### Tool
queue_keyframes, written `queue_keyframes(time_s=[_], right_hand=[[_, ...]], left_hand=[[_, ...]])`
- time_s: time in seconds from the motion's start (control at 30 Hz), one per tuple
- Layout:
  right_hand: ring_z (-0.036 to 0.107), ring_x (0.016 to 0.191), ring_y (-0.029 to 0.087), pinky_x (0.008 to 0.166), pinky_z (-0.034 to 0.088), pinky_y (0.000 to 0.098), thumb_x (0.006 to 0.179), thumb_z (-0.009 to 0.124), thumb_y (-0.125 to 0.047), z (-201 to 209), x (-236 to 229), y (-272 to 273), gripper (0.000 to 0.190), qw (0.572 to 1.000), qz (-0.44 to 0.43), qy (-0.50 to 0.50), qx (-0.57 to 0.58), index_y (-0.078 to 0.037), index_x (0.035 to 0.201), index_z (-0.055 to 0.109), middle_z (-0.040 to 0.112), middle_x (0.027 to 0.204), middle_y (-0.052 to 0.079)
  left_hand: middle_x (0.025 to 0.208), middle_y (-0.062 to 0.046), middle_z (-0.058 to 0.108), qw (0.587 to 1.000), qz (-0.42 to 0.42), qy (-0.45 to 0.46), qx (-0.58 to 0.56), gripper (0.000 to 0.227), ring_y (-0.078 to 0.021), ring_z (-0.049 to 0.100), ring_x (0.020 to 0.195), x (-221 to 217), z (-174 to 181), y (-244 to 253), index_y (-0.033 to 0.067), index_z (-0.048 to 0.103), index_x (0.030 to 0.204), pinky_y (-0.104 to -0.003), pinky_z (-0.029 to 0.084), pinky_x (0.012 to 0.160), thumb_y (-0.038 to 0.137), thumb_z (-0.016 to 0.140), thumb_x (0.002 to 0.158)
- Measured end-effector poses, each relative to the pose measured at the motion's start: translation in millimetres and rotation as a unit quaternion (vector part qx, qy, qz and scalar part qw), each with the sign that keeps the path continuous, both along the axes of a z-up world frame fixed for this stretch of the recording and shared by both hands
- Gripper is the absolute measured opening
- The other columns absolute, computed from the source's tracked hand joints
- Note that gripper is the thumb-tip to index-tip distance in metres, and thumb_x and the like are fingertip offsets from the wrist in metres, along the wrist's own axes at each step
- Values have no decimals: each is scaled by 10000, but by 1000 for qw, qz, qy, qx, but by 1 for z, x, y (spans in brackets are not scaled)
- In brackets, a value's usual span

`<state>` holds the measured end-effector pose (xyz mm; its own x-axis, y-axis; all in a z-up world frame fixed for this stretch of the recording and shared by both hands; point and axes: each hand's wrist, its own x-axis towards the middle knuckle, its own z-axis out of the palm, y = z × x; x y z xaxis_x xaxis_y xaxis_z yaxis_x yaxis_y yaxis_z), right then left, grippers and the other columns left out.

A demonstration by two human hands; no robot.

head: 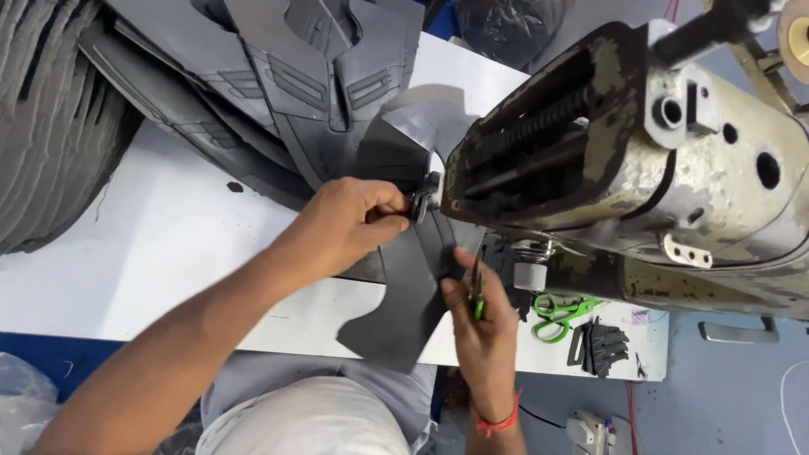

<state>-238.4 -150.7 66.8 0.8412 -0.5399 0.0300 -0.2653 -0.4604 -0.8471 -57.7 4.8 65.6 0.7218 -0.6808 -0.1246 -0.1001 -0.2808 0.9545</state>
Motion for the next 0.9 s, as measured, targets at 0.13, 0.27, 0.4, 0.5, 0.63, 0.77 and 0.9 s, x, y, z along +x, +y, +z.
queue_keyframes(time_s=[0.13,0.27,0.4,0.5,0.63,0.77,0.9], right_hand=[[414,677,26,587,361,185,959,703,-45,1,-1,18,402,996,-2,4,93,-16,1356,646,495,777,-70],[414,630,20,533,344,186,946,705,-40,-4,-1,31,453,991,-2,18,130,-11,1387,608,525,752,-58],[433,611,20,509,346,192,943,707,-40,-7,2,34,481,987,1,8,162,0,1405,581,546,760,-42],[459,579,24,481,357,201,944,700,-62,-15,1,30,476,982,-2,-5,191,11,1398,575,574,762,-29],[451,568,13,473,347,194,992,665,-118,-21,5,19,424,978,-39,-58,194,14,1389,594,530,740,-39],[448,582,4,484,344,193,1009,663,-120,-23,16,15,380,979,-53,-94,173,14,1362,621,532,754,-43],[452,600,3,498,347,193,1010,677,-108,-28,24,13,365,980,-48,-112,160,16,1350,632,543,765,-42]], left_hand=[[755,-78,728,1000,-7,24,17,191,-134,652,660,0,8,-2,32,729,1044,-321,510,619,167,696,913],[963,-126,749,992,80,98,-2,585,-142,707,817,-27,10,8,76,475,1401,-307,552,711,179,718,879],[1128,-159,736,997,58,56,7,749,-142,689,1019,-46,-5,19,85,337,1529,-314,531,828,188,722,894],[1159,-129,764,987,35,146,-51,721,-132,723,1026,-39,-4,27,113,355,1558,-304,550,854,177,678,916],[1026,-117,743,995,5,92,-23,756,-139,660,887,-31,0,31,127,325,1584,-282,517,832,174,695,927],[870,-163,622,995,-1,97,12,773,-169,534,773,-21,2,27,149,340,1600,-291,487,758,183,715,925],[840,-121,613,996,-5,84,27,759,-162,520,739,-9,-3,22,158,352,1589,-286,483,723,186,709,919]])
